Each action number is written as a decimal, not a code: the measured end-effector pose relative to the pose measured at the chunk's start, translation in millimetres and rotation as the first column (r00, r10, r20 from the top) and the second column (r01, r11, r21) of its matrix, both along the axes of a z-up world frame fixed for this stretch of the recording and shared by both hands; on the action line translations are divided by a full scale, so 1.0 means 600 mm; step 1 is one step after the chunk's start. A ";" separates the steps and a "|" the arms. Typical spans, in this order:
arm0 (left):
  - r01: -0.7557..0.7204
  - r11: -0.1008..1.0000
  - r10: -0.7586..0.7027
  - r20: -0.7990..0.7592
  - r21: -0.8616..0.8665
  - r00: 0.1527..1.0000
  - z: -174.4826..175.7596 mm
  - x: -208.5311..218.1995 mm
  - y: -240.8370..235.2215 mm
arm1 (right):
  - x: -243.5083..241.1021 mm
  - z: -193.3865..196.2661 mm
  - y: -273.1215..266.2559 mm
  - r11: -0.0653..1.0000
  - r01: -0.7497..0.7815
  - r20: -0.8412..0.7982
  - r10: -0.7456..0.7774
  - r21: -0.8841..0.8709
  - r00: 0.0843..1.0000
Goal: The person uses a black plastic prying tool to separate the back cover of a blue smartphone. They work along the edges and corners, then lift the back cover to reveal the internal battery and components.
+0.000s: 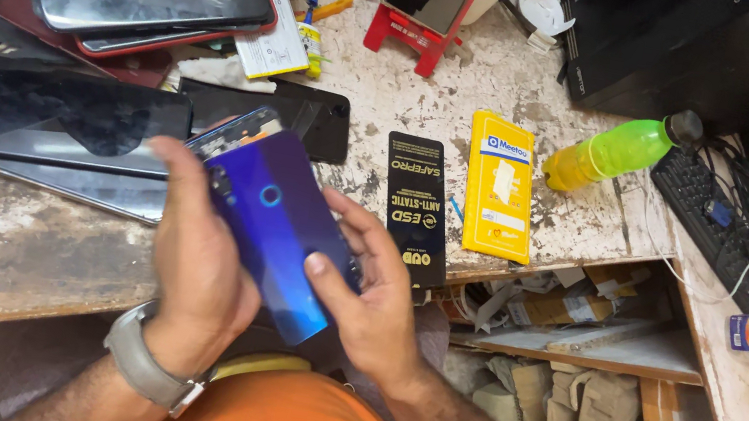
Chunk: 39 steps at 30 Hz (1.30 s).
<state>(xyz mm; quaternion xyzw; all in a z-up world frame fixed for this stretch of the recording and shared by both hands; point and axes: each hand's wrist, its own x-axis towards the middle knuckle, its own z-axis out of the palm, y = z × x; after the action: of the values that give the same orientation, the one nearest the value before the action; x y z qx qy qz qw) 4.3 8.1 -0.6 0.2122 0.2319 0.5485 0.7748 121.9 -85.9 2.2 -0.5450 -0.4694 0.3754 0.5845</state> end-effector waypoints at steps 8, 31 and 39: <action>0.029 0.966 0.032 -0.232 0.258 0.972 0.027 -0.003 -0.050 | -0.023 -0.010 -0.033 0.975 0.103 0.520 -0.192 0.195 0.832; -0.286 0.953 0.257 0.234 0.101 0.938 -0.091 -0.338 0.068 | -0.467 0.272 0.585 0.375 -0.809 0.886 -0.084 0.453 0.457; -0.312 0.949 0.287 0.310 0.034 0.906 -0.101 -0.341 0.071 | -0.671 0.191 0.888 0.677 -0.600 0.884 -0.169 0.425 0.436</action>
<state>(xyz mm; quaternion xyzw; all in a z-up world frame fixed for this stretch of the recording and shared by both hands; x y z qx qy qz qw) -200.2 50.6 -61.5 0.1199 0.1178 0.6960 0.6981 -281.0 446.7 116.6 -0.3196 -0.8741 -0.0871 0.3552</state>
